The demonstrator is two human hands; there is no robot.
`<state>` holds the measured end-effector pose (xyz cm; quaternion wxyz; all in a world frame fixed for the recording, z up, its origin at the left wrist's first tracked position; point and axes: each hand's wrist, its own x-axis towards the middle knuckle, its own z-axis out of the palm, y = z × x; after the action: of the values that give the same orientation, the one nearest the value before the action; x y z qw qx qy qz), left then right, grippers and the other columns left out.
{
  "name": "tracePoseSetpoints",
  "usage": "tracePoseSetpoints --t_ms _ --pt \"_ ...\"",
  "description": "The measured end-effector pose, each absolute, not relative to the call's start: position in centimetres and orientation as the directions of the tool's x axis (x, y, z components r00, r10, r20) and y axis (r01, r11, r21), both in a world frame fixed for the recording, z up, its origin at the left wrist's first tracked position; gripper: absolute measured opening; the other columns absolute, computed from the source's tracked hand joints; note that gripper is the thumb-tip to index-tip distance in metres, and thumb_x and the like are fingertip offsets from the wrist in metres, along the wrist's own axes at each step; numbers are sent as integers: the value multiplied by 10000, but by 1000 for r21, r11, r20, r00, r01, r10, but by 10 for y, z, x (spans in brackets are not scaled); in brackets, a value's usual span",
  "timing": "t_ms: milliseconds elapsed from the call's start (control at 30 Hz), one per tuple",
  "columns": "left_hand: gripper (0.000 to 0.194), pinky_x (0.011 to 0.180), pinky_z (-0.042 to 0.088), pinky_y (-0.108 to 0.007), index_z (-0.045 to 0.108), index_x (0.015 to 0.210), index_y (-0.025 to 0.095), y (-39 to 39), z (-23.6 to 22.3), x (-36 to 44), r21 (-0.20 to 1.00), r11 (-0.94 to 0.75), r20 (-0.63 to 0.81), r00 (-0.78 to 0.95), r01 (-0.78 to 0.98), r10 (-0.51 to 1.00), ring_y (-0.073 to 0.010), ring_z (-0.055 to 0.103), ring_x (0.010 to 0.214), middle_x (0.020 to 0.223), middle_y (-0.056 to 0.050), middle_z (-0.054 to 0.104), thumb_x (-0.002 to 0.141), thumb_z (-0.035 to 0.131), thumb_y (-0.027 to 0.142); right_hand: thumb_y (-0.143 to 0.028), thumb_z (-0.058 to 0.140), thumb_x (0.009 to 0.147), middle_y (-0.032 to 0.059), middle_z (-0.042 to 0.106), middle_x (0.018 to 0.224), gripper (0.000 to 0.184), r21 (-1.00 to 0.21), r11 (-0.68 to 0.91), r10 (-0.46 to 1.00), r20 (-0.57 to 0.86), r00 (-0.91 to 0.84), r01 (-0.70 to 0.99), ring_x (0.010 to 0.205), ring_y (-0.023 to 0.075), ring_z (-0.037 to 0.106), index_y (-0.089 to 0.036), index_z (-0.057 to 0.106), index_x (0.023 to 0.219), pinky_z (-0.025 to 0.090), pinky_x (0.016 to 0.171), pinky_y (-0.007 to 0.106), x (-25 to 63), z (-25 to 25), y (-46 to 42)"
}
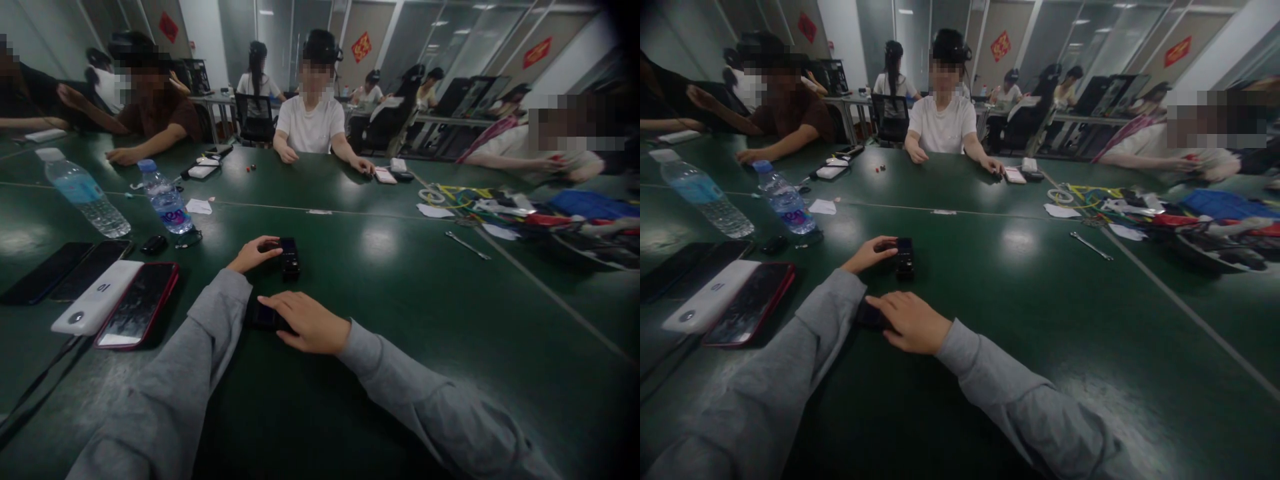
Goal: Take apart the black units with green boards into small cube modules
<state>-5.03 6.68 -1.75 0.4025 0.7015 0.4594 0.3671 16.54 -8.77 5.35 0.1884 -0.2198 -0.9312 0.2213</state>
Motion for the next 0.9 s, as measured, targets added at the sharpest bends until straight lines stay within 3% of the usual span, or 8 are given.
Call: tracePoseSetpoints --t_ms 67,167,367,500,633,767,833,900 --pt "617 998 459 -442 620 1226 214 68 -18 -52 897 -247 133 308 368 942 -251 625 1105 1212 -95 668 719 709 555 -160 645 823 139 484 1368 827 -456 802 515 201 -834 385 1182 292 522 -226 219 1529 486 962 480 170 50 -94" --pt "603 1004 455 -446 636 1202 226 68 -18 -53 884 -234 112 303 404 946 -259 616 1122 1242 -90 655 714 701 574 -151 621 829 119 475 1387 854 -494 758 555 147 -819 425 1169 274 533 -251 171 1547 500 967 454 190 51 -103" --pt "593 1014 440 -466 646 1190 241 66 -14 -51 866 -214 84 290 452 953 -269 605 1136 1254 -88 650 716 679 596 -304 615 888 56 557 1291 782 -568 592 731 81 -677 571 1018 246 615 -376 184 1536 566 852 428 252 47 -110" --pt "575 985 456 -454 635 1196 239 65 -14 -51 876 -216 104 268 432 958 -254 617 1100 1237 -82 654 735 664 581 -379 580 893 101 584 1191 696 -465 428 903 242 -354 775 988 299 607 -322 276 1516 563 811 487 269 19 -88" --pt "496 958 466 -433 635 1182 228 58 -13 -47 840 -269 216 165 470 962 -238 614 1058 1215 -79 647 788 633 529 -340 544 879 172 547 1189 544 -453 290 868 495 -33 843 1104 356 533 -172 448 1387 488 928 560 257 -5 -36" --pt "469 1055 394 -446 581 1258 234 32 -7 -26 802 -309 382 -40 511 923 -247 529 1211 1293 -90 586 910 458 524 -275 507 859 209 493 1216 529 -489 329 842 540 -16 808 1153 345 492 -86 450 1350 453 989 535 234 -11 7" --pt "560 1147 280 -481 498 1349 249 17 -4 -12 758 -379 446 1 531 895 -273 388 1362 1437 -97 470 885 501 562 -273 502 859 203 471 1244 539 -499 376 839 541 -58 781 1165 331 491 -93 438 1364 458 998 507 226 -11 15" --pt "789 1183 179 -535 407 1423 274 8 -3 -2 714 -400 428 94 574 899 -330 230 1450 1558 -107 292 759 647 625 -287 508 865 190 461 1267 549 -507 416 838 536 -102 755 1155 320 509 -117 427 1380 466 995 492 224 -12 16"
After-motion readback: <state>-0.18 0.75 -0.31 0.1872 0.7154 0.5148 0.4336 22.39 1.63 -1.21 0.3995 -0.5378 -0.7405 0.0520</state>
